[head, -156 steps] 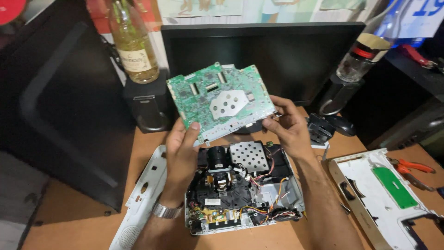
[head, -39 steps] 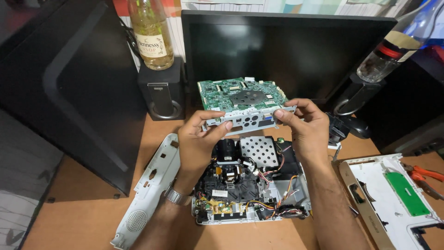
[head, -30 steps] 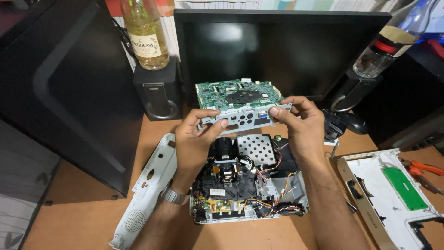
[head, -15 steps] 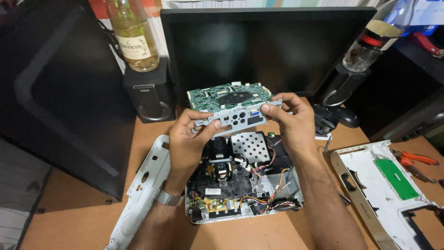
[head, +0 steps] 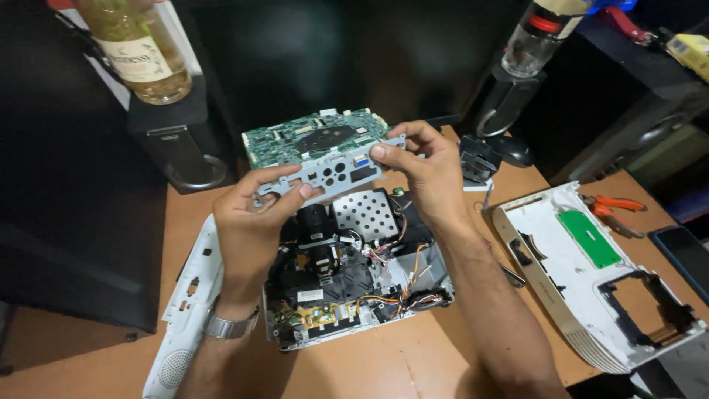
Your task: The person aligns a green circuit board with a white metal bracket and places it into a disassembled white electronic device housing. They then use a yellow screwdriver to fasten screws into the bracket, securing the board to the device.
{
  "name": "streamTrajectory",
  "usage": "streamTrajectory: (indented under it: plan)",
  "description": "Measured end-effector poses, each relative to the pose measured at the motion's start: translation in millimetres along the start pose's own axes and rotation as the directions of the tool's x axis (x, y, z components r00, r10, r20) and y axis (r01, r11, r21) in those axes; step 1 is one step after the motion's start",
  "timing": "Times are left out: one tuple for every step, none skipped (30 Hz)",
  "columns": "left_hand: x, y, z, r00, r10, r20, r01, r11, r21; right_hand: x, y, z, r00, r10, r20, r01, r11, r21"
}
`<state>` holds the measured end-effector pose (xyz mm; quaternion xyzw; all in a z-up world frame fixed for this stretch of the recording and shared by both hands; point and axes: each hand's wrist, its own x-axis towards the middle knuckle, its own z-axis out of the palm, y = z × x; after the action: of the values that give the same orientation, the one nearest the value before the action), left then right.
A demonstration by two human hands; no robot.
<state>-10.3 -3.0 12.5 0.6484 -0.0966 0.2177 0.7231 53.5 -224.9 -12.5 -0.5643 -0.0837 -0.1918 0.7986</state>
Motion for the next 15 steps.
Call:
streamTrajectory:
  plan:
    - [0.9, -5.1, -1.7, 1.000, -0.001, -0.020, 0.002, 0.999, 0.040, -0.4, -1.1, 1.4, 1.000, 0.002, 0.002, -0.002, 1.000, -0.008]
    - [1.5, -10.7, -2.2, 0.999, -0.003, -0.035, 0.006, 0.997, 0.078, -1.6, -2.7, 1.1, 1.000, 0.004, -0.001, -0.004, 1.000, -0.018]
    - [1.3, -9.7, -3.5, 1.000, -0.009, -0.025, 0.010, 0.997, 0.072, -2.4, -1.8, 2.4, 1.000, 0.003, -0.013, -0.003, 1.000, -0.025]
    - [2.0, -8.6, -4.5, 0.999, -0.001, -0.034, 0.003, 0.997, 0.074, -2.7, -1.1, 3.5, 1.000, 0.005, -0.003, -0.005, 1.000, -0.015]
    - [2.7, -7.4, -5.4, 0.999, 0.007, -0.044, -0.004, 0.997, 0.075, -2.9, -0.5, 4.6, 1.000, 0.006, 0.007, -0.006, 1.000, -0.006]
    - [1.6, -3.5, -4.2, 0.999, 0.004, -0.032, -0.002, 0.997, 0.071, -4.9, -4.4, 5.9, 1.000, 0.004, -0.005, -0.004, 1.000, -0.010]
    - [0.4, 0.4, -3.2, 0.999, -0.005, -0.049, 0.009, 0.997, 0.077, -6.9, -8.3, 7.4, 1.000, 0.011, 0.018, -0.011, 1.000, -0.010]
    - [-1.1, 4.7, -3.2, 0.998, -0.013, -0.069, 0.019, 0.996, 0.085, -9.1, -11.8, 9.9, 0.999, 0.019, 0.044, -0.018, 1.000, -0.010]
    - [-1.2, 3.0, -2.4, 0.998, -0.016, -0.059, 0.021, 0.996, 0.082, -8.1, -12.4, 8.6, 0.999, 0.017, 0.035, -0.016, 1.000, -0.013]
    - [-1.5, 1.3, -1.7, 0.998, -0.014, -0.059, 0.018, 0.997, 0.070, -7.3, -12.8, 7.3, 0.997, 0.022, 0.081, -0.019, 0.999, -0.038]
    - [-1.9, -0.5, -1.2, 0.998, -0.013, -0.059, 0.016, 0.998, 0.058, -6.5, -13.1, 6.0, 0.992, 0.028, 0.126, -0.021, 0.998, -0.063]
    - [-1.1, -2.9, -2.6, 0.999, -0.019, -0.051, 0.022, 0.998, 0.054, -6.3, -19.4, 2.8, 0.993, 0.030, 0.117, -0.022, 0.997, -0.068]
    - [-0.4, -5.5, -4.3, 0.998, 0.014, -0.056, -0.010, 0.997, 0.074, -6.3, -25.6, -0.2, 0.983, 0.032, 0.183, -0.010, 0.993, -0.120]
    - [-0.3, -8.1, -6.5, 0.997, 0.047, -0.062, -0.041, 0.995, 0.095, -6.4, -31.3, -2.7, 0.967, 0.038, 0.251, 0.005, 0.985, -0.170]
    - [-4.1, -4.7, -4.4, 0.997, 0.042, -0.057, -0.036, 0.995, 0.092, -4.6, -43.2, -11.5, 0.969, 0.041, 0.245, 0.002, 0.985, -0.174]
